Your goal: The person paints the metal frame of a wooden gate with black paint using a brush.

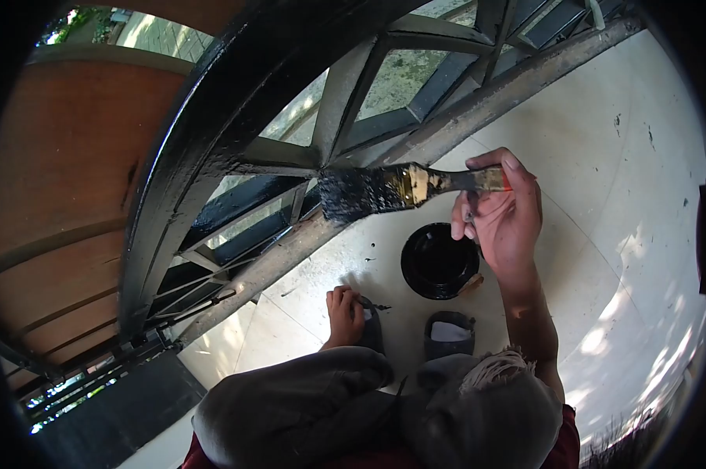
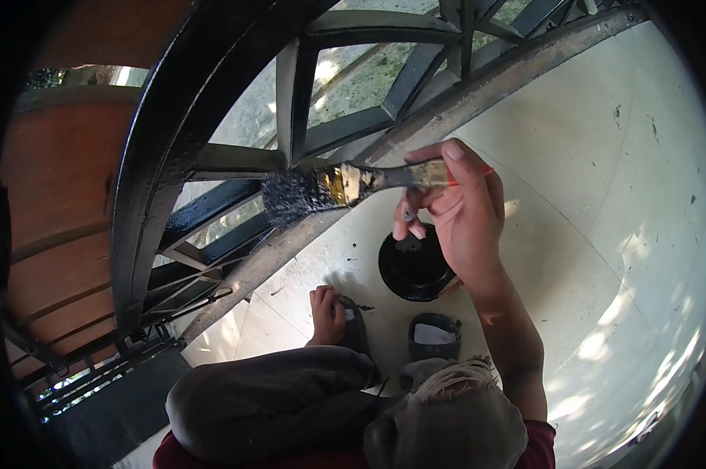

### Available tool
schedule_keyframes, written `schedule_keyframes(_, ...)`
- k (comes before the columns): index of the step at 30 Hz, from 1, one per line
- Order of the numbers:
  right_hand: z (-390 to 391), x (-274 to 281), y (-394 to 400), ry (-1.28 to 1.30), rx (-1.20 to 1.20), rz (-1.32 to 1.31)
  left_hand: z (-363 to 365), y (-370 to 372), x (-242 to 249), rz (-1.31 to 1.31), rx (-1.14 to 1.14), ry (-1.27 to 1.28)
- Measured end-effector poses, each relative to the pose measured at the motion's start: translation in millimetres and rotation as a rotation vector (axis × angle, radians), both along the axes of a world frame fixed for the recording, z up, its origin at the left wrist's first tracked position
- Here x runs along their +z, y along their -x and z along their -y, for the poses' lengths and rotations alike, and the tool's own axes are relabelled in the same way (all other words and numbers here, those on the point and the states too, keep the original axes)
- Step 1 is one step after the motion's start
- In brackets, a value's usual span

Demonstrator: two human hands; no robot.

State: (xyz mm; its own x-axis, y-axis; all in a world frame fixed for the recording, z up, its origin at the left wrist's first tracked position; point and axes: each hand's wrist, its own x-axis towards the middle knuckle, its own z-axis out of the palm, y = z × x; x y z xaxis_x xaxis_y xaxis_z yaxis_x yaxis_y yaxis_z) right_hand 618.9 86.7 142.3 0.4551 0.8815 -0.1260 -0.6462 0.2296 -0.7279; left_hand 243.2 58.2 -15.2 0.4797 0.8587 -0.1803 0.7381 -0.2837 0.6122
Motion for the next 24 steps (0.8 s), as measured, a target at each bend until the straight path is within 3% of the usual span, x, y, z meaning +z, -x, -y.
schedule_keyframes(5,-42,-1,20,0.047,-0.079,-0.135,-1,-5,7,-0.003,0.008,0.023)
schedule_keyframes(17,-74,-14,38,0.131,-0.010,-0.377,-3,-5,8,0.034,0.013,0.022)
schedule_keyframes(24,-65,-29,55,0.095,0.010,-0.322,-3,-8,9,0.022,0.033,0.039)
